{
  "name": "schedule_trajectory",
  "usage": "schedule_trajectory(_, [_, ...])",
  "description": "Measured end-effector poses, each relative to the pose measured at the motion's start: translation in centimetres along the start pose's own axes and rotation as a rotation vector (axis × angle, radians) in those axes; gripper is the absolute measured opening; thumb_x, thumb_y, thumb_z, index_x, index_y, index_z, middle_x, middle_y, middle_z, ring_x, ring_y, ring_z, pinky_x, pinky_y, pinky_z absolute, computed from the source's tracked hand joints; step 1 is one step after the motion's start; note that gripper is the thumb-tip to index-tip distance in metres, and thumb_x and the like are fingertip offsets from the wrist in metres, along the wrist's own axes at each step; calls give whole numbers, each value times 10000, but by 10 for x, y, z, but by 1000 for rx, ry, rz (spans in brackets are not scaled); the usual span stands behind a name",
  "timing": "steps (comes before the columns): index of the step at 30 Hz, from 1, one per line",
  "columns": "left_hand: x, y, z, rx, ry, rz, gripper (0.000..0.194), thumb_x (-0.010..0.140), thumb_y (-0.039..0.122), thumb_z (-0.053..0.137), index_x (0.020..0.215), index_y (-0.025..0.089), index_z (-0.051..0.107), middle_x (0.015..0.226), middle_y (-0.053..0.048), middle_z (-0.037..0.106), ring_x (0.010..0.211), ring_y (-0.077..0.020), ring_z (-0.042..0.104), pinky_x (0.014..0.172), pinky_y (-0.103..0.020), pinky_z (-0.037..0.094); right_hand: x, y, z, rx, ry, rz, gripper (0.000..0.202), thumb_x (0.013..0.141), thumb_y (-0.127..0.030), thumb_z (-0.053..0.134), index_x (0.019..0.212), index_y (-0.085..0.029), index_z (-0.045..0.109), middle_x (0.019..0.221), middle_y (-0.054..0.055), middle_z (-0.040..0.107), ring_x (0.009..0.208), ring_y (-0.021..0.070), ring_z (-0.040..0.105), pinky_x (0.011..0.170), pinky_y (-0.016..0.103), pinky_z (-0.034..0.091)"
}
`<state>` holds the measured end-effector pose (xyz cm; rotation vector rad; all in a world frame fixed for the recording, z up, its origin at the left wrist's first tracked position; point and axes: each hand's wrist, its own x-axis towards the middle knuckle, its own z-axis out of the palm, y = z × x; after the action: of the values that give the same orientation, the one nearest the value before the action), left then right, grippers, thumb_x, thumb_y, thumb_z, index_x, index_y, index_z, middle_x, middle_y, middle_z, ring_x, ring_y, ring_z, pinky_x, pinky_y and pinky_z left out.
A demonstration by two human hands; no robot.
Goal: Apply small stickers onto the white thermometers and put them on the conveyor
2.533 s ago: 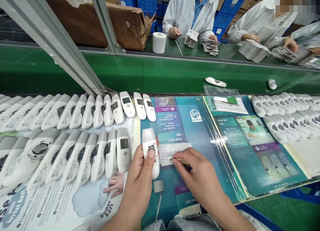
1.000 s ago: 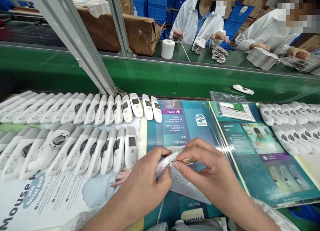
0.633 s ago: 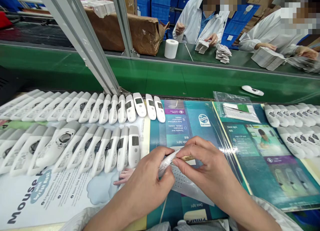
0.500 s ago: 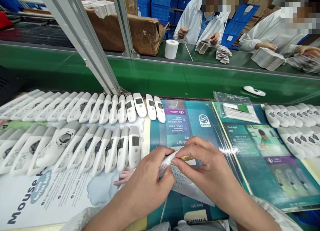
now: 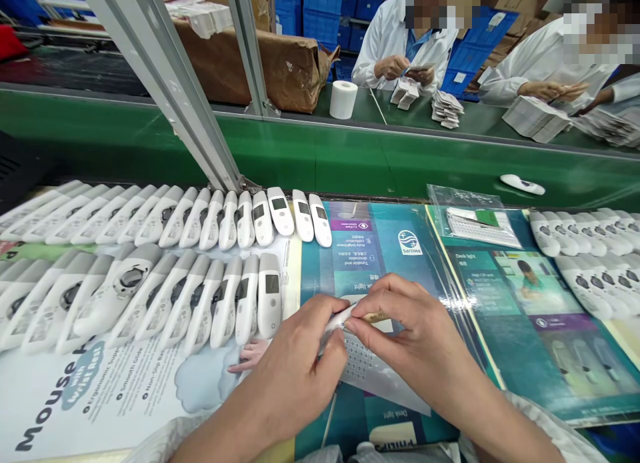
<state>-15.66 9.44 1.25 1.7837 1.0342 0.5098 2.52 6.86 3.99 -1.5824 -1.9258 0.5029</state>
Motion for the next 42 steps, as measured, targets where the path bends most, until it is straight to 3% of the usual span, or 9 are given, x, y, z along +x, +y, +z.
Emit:
schedule_trajectory(7, [2, -2, 2, -48, -9, 0, 246, 1007, 259, 379, 1142, 260, 584, 1136, -26, 661, 1015, -217, 623, 854, -341, 454, -2, 0, 2, -70, -6, -44, 114, 883, -167, 712, 848, -274, 728, 833, -9, 673, 776, 166, 657, 699, 310, 442])
schedule_trajectory(14, [6, -5, -4, -304, -5, -118, 272, 983, 350, 412, 1097, 238, 633, 955, -25, 659, 872, -217, 593, 739, -306, 439, -1, 13, -22, -74, 196, -59, 193, 883, -396, 734, 1040, -285, 719, 871, 23, 651, 773, 167, 627, 623, 270, 464])
schedule_trajectory(17, [8, -5, -7, -480, -22, -160, 270, 951, 371, 460, 1038, 222, 666, 798, -7, 588, 738, -183, 525, 653, -276, 403, 2, 22, -26, 110, 42, 39, 413, 776, -491, 817, 1132, -305, 723, 796, -7, 596, 671, 135, 580, 545, 232, 447])
schedule_trajectory(22, [6, 0, -9, -564, -98, -150, 393, 948, 466, 494, 1196, 214, 664, 796, -26, 617, 723, -184, 548, 700, -300, 459, 28, 35, -26, 405, -172, 68, 271, 853, -493, 725, 929, -238, 778, 722, -7, 629, 601, 107, 538, 551, 233, 434])
schedule_trajectory(25, [14, 4, -20, -352, 3, -88, 511, 984, 535, 435, 1412, 276, 538, 1049, -82, 699, 910, -248, 629, 815, -372, 508, 67, 51, -36, 408, -117, 151, 294, 795, -491, 769, 855, -204, 769, 750, 8, 678, 668, 129, 588, 608, 251, 465])
schedule_trajectory(28, [42, 10, -41, 185, 315, 149, 436, 1023, 418, 378, 1384, 255, 560, 1293, -115, 638, 1170, -313, 563, 976, -459, 467, 123, 85, -54, 295, 118, 372, 337, 829, -482, 748, 885, -150, 741, 606, -28, 581, 549, 98, 510, 514, 225, 404])
schedule_trajectory(32, [98, 21, -55, 848, 318, 179, 389, 1015, 246, 337, 1102, 114, 692, 1057, -191, 689, 1047, -354, 608, 974, -508, 455, 194, 138, -76, 157, 302, 549, 331, 988, -436, 588, 988, -113, 663, 707, -21, 607, 544, 82, 538, 514, 217, 461])
schedule_trajectory(37, [148, 30, -40, 957, 288, 33, 410, 952, 422, 543, 1048, 45, 673, 1022, -291, 674, 964, -431, 654, 788, -495, 540, 237, 173, -88, -15, 324, 655, 303, 971, -355, 636, 1174, -131, 635, 1126, 82, 666, 935, 189, 673, 797, 361, 591])
schedule_trajectory(42, [155, 33, -41, 906, 245, -17, 346, 886, 51, 417, 1171, 22, 612, 987, -276, 684, 889, -396, 709, 730, -452, 547, 222, 154, -97, -135, 331, 545, 341, 932, -346, 685, 1200, -139, 641, 1138, 91, 683, 987, 210, 670, 866, 388, 559])
